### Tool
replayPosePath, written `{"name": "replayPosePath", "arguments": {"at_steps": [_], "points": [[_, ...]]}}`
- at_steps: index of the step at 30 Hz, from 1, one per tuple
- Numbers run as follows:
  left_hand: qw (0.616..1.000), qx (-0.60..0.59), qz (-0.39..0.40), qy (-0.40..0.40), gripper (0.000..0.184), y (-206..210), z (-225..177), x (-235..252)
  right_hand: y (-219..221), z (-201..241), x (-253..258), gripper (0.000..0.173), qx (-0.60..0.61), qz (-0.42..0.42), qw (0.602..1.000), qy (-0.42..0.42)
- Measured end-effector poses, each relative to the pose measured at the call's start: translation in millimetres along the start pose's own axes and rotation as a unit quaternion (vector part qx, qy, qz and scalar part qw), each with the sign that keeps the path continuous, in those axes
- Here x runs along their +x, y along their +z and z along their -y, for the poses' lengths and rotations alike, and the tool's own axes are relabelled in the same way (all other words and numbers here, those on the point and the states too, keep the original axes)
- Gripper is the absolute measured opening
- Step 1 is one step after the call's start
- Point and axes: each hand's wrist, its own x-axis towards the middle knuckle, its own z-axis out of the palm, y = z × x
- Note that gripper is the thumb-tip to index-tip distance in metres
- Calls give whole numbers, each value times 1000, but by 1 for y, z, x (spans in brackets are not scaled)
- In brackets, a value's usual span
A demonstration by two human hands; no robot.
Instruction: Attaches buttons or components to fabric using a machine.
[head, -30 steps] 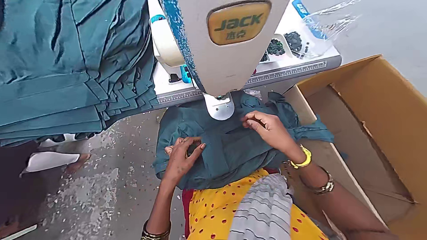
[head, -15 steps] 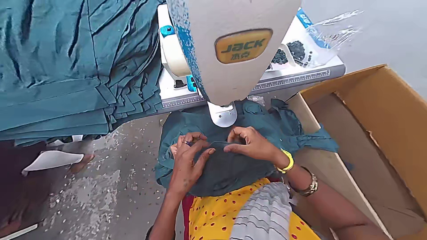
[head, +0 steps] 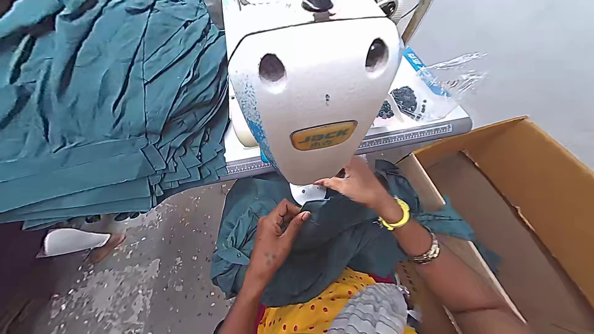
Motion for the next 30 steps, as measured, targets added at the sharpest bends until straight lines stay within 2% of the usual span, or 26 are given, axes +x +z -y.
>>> {"name": "replayPosePath", "arguments": {"at_steps": [6, 10, 12, 15, 17, 19, 22, 27, 30], "points": [[999, 43, 1, 19, 18, -14, 5, -15, 26, 16, 10, 31, 43, -26, 995, 88], [997, 48, 39, 41, 21, -6, 4, -11, 25, 12, 8, 31, 63, -20, 993, 95], [996, 53, 41, 57, 19, -6, 1, -8, 12, 4, 4, 35, 100, 28, 990, 92], [998, 41, 24, 50, 19, -13, -4, -7, -12, -11, -12, 54, 88, 190, 970, 122], [999, 8, 19, 24, 17, -16, -6, -6, -12, -9, -25, 40, 67, 232, 965, 102], [999, -40, 21, -11, 13, -16, -14, 2, -11, -1, -28, 31, 57, 182, 978, 84], [994, -82, -3, -69, 12, -11, -25, 23, -10, 9, -16, 25, 17, 98, 989, 110], [988, -69, -12, -134, 30, -9, -28, 44, -13, 10, 3, 23, -19, 105, 983, 150], [987, -73, -18, -144, 32, -7, -28, 43, -12, 8, 5, 20, -22, 96, 986, 138]]}}
